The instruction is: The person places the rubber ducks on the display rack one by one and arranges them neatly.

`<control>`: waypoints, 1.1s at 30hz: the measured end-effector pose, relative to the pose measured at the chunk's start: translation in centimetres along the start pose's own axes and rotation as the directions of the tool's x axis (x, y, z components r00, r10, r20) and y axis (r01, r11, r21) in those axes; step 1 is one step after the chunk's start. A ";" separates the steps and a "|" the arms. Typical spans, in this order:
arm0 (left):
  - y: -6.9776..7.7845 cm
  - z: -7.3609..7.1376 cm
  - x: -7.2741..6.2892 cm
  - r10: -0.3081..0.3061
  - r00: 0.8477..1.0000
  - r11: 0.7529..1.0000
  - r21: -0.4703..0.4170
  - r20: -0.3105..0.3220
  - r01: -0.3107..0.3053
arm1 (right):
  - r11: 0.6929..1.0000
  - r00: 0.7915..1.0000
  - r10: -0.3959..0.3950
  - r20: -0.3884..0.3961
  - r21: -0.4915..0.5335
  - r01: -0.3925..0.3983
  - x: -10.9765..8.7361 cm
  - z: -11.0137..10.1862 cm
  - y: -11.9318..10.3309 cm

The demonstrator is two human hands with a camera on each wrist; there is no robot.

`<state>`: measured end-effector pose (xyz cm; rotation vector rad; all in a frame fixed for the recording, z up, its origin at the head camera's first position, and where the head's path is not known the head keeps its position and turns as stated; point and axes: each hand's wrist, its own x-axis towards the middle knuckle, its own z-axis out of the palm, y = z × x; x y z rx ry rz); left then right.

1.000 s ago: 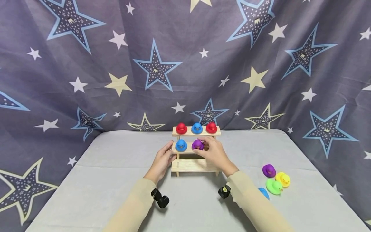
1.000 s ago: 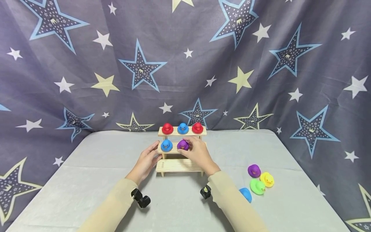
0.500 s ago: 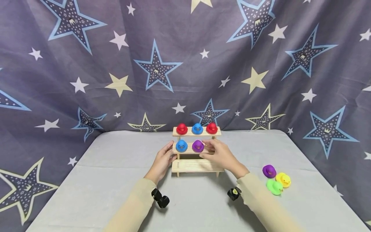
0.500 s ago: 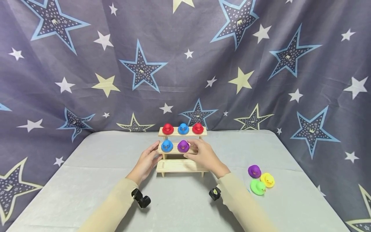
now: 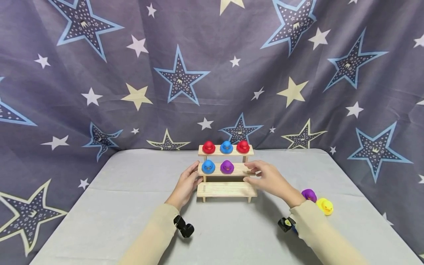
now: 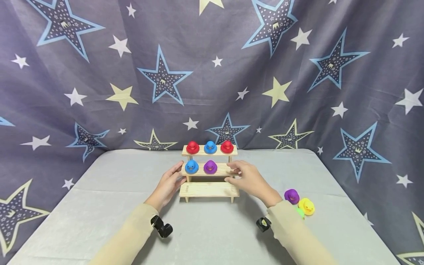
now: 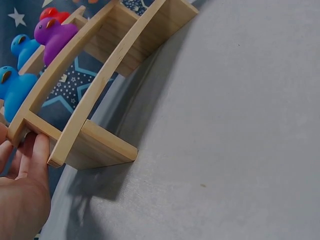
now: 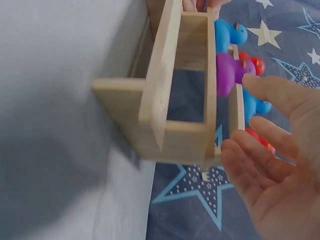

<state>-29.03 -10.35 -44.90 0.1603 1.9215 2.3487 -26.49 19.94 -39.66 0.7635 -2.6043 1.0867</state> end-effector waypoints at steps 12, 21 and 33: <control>0.0 0.0 -0.1 -0.015 1.000 1.000 0.010 -0.010 0.015 | 0.998 0.999 0.050 0.004 -0.049 -0.050 -2.7 -3.6 1.9; 0.2 0.1 0.0 -0.019 1.000 1.000 0.010 -0.008 0.019 | 0.991 0.996 0.091 -0.006 -0.102 -0.091 -4.8 -5.9 3.4; -0.1 -0.1 0.0 -0.006 1.000 1.000 0.004 -0.005 0.006 | 0.964 0.982 0.189 0.015 -0.194 -0.183 -7.7 -8.8 7.0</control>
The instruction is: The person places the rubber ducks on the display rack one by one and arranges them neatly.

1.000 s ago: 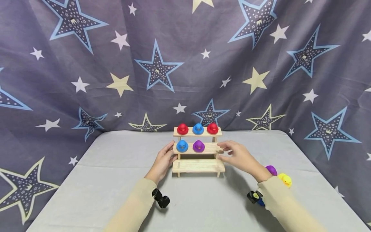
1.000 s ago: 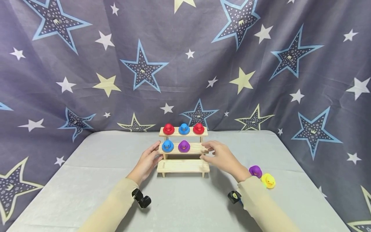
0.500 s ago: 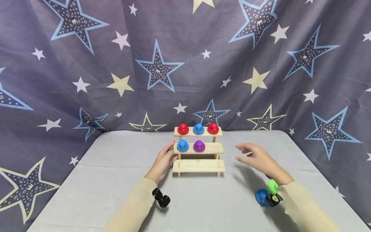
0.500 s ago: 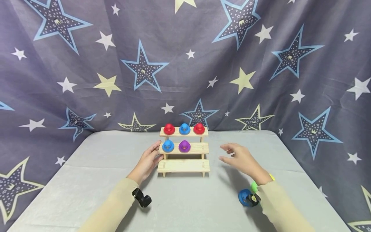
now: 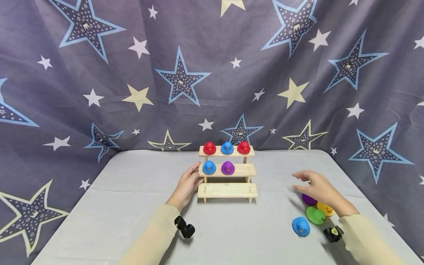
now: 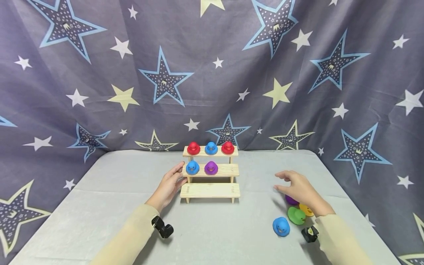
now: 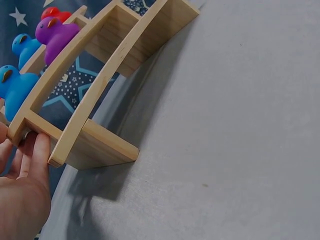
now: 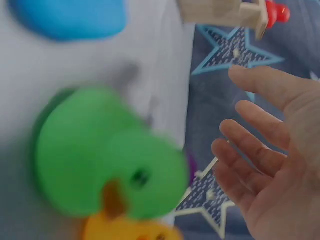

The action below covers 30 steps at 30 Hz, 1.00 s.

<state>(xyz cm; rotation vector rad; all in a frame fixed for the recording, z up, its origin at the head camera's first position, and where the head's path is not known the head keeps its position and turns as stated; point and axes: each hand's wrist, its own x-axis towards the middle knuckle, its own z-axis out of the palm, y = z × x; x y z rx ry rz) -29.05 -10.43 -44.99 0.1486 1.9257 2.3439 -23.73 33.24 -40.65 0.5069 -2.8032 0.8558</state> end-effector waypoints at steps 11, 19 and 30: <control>0.1 0.1 0.0 0.004 1.000 1.000 0.004 -0.005 -0.004 | 0.994 0.991 0.104 0.079 -0.037 -0.102 -1.9 0.1 3.1; 0.0 0.1 0.0 -0.003 1.000 1.000 0.006 -0.007 0.003 | 0.986 0.977 0.157 0.142 -0.077 -0.147 -2.7 0.4 4.0; 0.1 0.2 0.0 -0.001 1.000 1.000 0.015 -0.010 0.001 | 0.983 0.975 0.173 0.139 -0.082 -0.163 -2.6 0.6 4.4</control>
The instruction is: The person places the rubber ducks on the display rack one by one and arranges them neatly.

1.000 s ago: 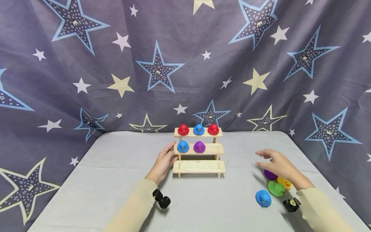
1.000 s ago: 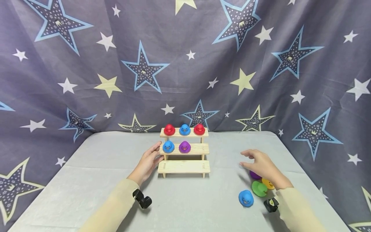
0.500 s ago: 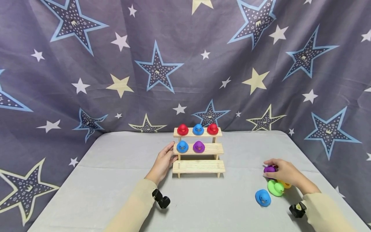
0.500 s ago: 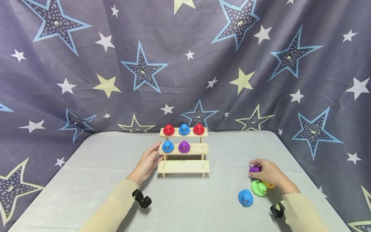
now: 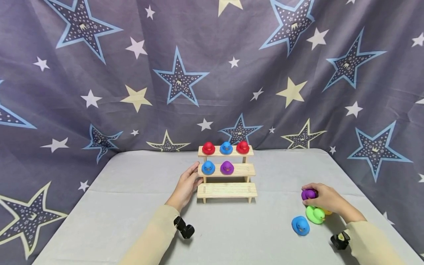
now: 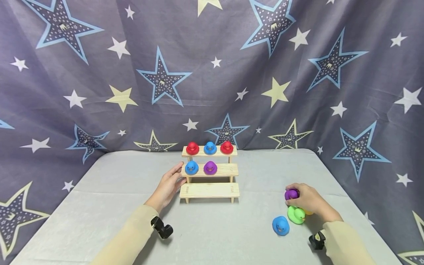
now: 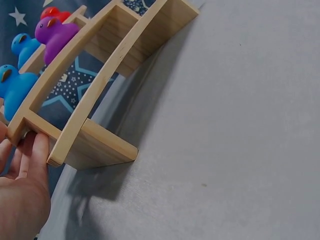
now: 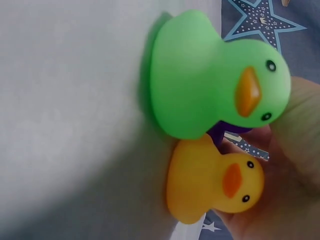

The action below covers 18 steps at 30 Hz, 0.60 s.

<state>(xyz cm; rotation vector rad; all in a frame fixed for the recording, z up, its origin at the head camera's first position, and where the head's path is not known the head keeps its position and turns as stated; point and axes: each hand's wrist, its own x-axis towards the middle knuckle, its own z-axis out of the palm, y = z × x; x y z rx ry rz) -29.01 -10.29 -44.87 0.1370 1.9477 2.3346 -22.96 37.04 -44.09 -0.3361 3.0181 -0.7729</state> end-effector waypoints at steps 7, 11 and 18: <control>0.0 0.0 0.0 -0.004 1.000 1.000 -0.003 -0.010 0.004 | 1.000 1.000 -0.013 -0.006 0.009 0.013 0.1 0.1 0.2; -0.1 0.0 0.0 -0.005 1.000 1.000 -0.009 -0.011 0.005 | 1.000 1.000 -0.021 -0.001 0.006 0.021 0.1 0.1 0.1; -0.1 -0.1 0.1 -0.006 1.000 1.000 -0.005 -0.009 0.006 | 0.999 0.999 -0.038 -0.003 -0.013 0.038 0.1 0.1 0.1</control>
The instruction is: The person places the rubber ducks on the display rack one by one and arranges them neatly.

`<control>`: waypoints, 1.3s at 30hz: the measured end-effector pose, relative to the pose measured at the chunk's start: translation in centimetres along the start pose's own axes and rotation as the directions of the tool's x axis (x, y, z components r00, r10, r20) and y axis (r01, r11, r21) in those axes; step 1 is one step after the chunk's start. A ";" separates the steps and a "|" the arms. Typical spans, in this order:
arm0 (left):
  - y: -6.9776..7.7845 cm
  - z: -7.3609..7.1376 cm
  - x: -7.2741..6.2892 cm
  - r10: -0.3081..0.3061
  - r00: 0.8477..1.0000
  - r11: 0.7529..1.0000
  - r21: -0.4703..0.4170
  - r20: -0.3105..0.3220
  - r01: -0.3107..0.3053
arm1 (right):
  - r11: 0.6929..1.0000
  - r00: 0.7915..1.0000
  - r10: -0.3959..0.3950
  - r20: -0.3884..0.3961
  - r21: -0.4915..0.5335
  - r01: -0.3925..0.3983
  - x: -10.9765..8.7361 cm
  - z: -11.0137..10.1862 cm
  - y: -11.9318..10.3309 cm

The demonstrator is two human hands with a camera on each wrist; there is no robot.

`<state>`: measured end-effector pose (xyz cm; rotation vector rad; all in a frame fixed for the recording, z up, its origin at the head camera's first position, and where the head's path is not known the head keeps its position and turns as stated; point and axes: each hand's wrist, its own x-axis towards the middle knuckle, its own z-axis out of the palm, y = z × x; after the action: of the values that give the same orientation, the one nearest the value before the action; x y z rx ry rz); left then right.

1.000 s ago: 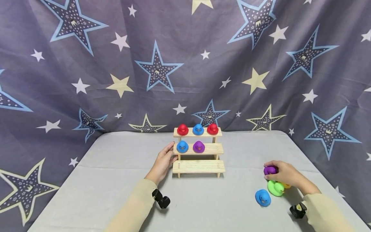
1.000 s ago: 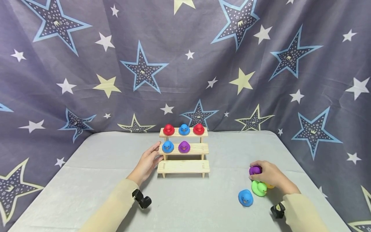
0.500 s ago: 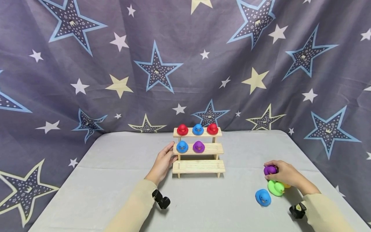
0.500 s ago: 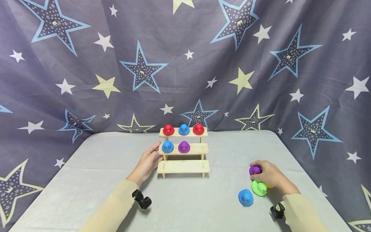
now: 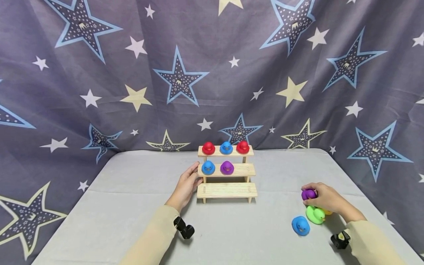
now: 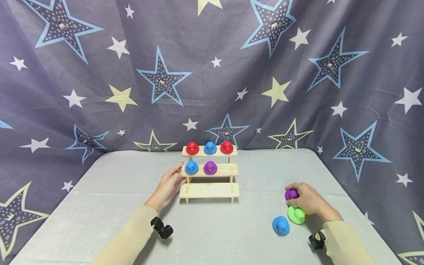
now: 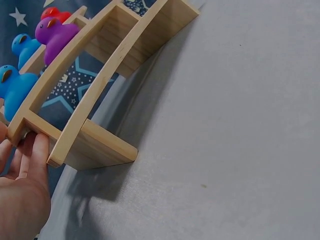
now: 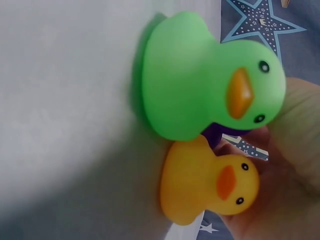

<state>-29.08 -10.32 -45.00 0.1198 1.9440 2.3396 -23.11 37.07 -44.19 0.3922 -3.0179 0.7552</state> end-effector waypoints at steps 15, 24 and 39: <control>0.1 0.2 -0.1 -0.021 1.000 1.000 0.000 -0.014 0.021 | 0.999 0.998 -0.054 -0.031 0.000 0.055 -0.1 -1.4 -2.3; 0.3 0.3 -0.2 -0.020 1.000 1.000 -0.009 -0.013 0.020 | 0.993 0.990 -0.116 -0.075 -0.030 0.114 0.4 -2.3 -3.9; 0.1 0.1 0.0 0.001 1.000 1.000 -0.028 0.017 -0.001 | 0.973 0.969 -0.228 -0.097 -0.050 0.224 2.3 -2.4 -7.0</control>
<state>-29.09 -10.27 -44.94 0.1386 1.9036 2.3572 -23.75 31.68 -38.71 0.6617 -2.8227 0.6766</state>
